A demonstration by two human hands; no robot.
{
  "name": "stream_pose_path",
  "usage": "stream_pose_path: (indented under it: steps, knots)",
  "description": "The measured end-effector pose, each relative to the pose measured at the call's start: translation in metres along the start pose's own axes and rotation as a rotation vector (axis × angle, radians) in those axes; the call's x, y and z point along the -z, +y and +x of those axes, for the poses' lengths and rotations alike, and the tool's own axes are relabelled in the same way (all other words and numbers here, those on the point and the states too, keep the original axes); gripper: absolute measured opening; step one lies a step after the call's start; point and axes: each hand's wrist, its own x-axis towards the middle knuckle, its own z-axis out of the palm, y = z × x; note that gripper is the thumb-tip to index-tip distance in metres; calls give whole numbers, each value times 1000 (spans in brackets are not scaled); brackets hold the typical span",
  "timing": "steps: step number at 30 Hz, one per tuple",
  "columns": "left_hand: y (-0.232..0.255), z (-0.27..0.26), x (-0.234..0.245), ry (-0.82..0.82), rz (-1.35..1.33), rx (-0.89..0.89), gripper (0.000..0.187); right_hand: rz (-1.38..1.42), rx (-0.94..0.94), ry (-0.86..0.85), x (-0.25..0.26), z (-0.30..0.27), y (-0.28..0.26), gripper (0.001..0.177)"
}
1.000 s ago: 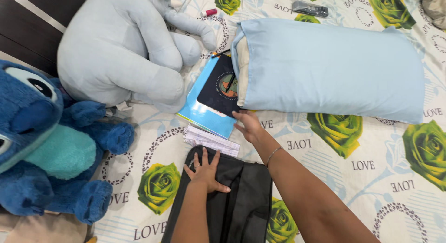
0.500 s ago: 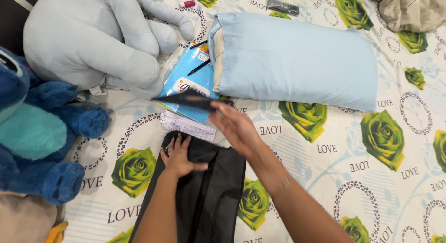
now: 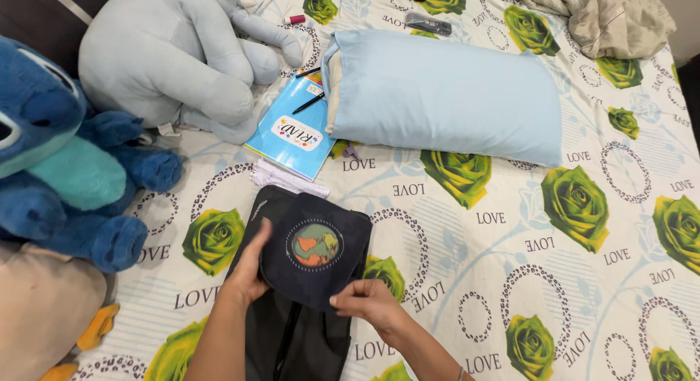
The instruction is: The person organizes and packs a laptop, its charger, a mouse, and headphones into a laptop bag on a bed.
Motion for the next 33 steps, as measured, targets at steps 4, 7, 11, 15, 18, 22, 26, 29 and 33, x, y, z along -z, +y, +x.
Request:
stream_pose_path:
  steps: [4, 7, 11, 15, 18, 22, 26, 29, 33]
  knots:
    - [-36, -5, 9, -11, 112, -21, 73, 199, -125, 46, 1, -27, -1, 40]
    - [-60, -13, 15, -53, 155, -68, 75, 411, -238, 164, 1, -30, -5, 53]
    - [-86, -30, 20, -139, 165, -64, 71, 502, -163, 113, 10, -23, 7, 51]
    - [-102, -41, 21, -43, 489, -302, 52, 188, -15, 125, 16, -33, 9, 39]
    - [-105, -52, 9, 271, 987, -508, 33, 97, 113, 236, 24, -45, 0, 44]
    - [-102, -77, -9, 511, 1557, -603, 43, 105, 206, 280, 43, -56, -10, 38]
    - [-103, -84, -22, 490, 1748, -638, 81, 66, 142, 292, 53, -64, -16, 38]
    - [-106, -71, -20, 525, 1897, -783, 70, 84, 110, 272, 53, -67, -15, 40]
    - [-96, -62, -4, 471, 1977, -847, 43, 136, 82, 205, 52, -67, -12, 43]
